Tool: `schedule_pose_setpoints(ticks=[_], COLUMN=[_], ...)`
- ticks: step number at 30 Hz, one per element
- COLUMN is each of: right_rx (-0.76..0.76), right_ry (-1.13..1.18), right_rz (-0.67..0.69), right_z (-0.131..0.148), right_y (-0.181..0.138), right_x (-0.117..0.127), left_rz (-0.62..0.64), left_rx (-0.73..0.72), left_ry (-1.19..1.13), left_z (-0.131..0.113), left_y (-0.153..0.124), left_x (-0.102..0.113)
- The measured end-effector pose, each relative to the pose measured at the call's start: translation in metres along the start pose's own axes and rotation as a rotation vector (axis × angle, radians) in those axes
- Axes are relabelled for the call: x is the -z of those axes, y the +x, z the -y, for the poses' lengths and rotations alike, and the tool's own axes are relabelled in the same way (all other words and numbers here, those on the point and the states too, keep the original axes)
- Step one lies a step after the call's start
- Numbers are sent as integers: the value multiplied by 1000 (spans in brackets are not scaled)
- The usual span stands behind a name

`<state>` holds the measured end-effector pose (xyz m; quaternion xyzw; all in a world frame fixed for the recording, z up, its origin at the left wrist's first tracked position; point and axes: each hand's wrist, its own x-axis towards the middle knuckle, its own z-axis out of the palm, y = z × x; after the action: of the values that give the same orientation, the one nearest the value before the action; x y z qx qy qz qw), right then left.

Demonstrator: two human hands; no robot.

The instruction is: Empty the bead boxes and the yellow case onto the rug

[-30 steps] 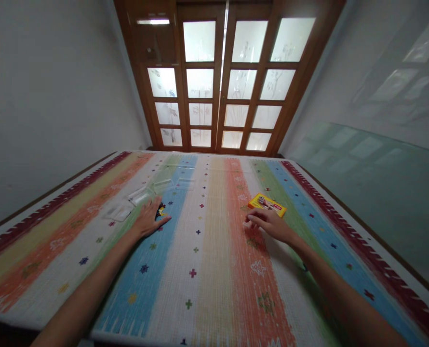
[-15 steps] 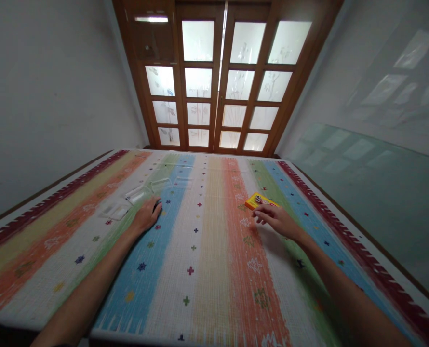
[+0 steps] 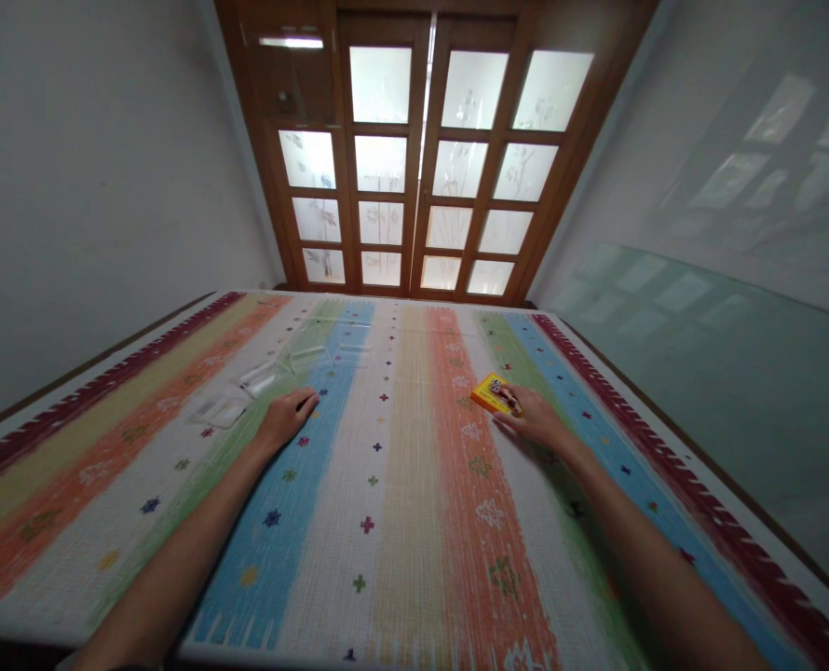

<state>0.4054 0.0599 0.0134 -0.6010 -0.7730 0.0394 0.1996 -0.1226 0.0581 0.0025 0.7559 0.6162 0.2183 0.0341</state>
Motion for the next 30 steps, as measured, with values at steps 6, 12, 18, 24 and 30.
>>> schedule_pose_setpoints(ticks=[6,12,18,24,30], right_rx=[-41,-30,-126,-101,-199], right_ry=[-57,35,143,236,331], right_rz=[-23,71,136,123,-35], right_z=[-5,1,19,28,21], right_y=[7,10,11,14,10], right_x=[2,11,24,47,64], left_rz=[29,21,-95,-272,-562], left_rx=[5,-27,-59,-141,-269], left_ry=[44,-2,-33,-66,-119], left_z=[-1,4,3,-2,-28], left_y=[1,8,3,1,-5], left_x=[-1,-2,-2,2,18])
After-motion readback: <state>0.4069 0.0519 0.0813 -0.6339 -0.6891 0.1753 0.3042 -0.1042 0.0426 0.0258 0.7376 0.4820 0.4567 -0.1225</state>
